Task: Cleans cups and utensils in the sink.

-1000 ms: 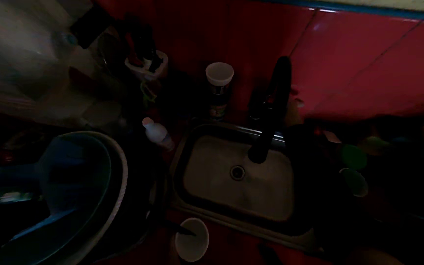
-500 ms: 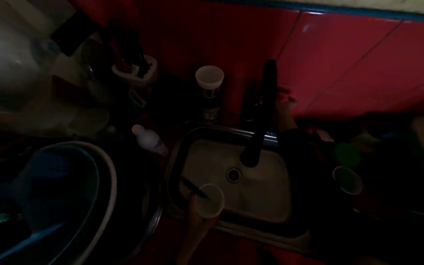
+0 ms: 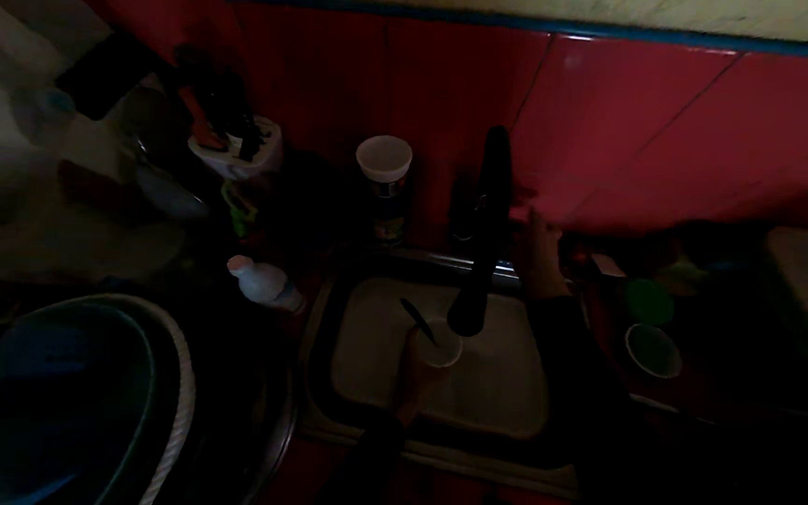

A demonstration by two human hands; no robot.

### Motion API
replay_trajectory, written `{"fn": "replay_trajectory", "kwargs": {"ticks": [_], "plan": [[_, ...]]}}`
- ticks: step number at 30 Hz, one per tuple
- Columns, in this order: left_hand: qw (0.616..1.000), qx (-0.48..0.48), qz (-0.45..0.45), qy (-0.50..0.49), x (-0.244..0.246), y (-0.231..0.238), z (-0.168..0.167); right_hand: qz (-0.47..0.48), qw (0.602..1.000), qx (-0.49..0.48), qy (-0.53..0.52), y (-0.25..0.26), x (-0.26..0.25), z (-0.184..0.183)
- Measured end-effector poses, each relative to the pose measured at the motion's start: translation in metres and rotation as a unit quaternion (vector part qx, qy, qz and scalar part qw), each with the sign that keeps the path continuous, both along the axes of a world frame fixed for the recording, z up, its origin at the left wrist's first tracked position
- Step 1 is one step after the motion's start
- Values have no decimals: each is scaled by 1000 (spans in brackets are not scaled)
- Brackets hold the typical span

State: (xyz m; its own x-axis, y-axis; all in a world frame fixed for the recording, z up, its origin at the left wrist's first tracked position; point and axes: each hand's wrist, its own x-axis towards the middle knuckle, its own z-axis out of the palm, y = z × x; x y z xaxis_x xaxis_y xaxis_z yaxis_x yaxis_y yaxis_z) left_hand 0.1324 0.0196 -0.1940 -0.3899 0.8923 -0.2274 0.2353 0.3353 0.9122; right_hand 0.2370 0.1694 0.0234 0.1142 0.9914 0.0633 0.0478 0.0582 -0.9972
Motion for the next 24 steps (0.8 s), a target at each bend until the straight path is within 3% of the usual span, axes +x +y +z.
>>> {"fn": "replay_trajectory", "kwargs": {"ticks": [1, 2, 5, 7, 9, 17, 21, 24], "plan": [[1000, 2, -5, 2, 0, -1, 1, 32, 999, -6, -23, 13, 25, -54], [1000, 0, -9, 8, -2, -1, 2, 43, 994, -76, -66, 12, 38, -77], [999, -29, -17, 13, -4, -6, 3, 177, 938, -194, -226, -38, 40, -89], [999, -36, -18, 2, -6, -8, 3, 277, 917, -228, -176, -54, 26, -117], [999, -34, -14, -10, -8, -11, 3, 300, 913, -259, -99, -59, 6, -140], [999, 16, 11, -39, -14, -18, 0, 286, 888, -279, -226, -60, -27, -147], [1000, 2, 8, -21, -16, -17, -5, 379, 855, -254, -248, -59, -15, -129], [1000, 21, -1, -20, -16, -16, -8, 361, 870, -237, -238, -59, -14, -129]]}}
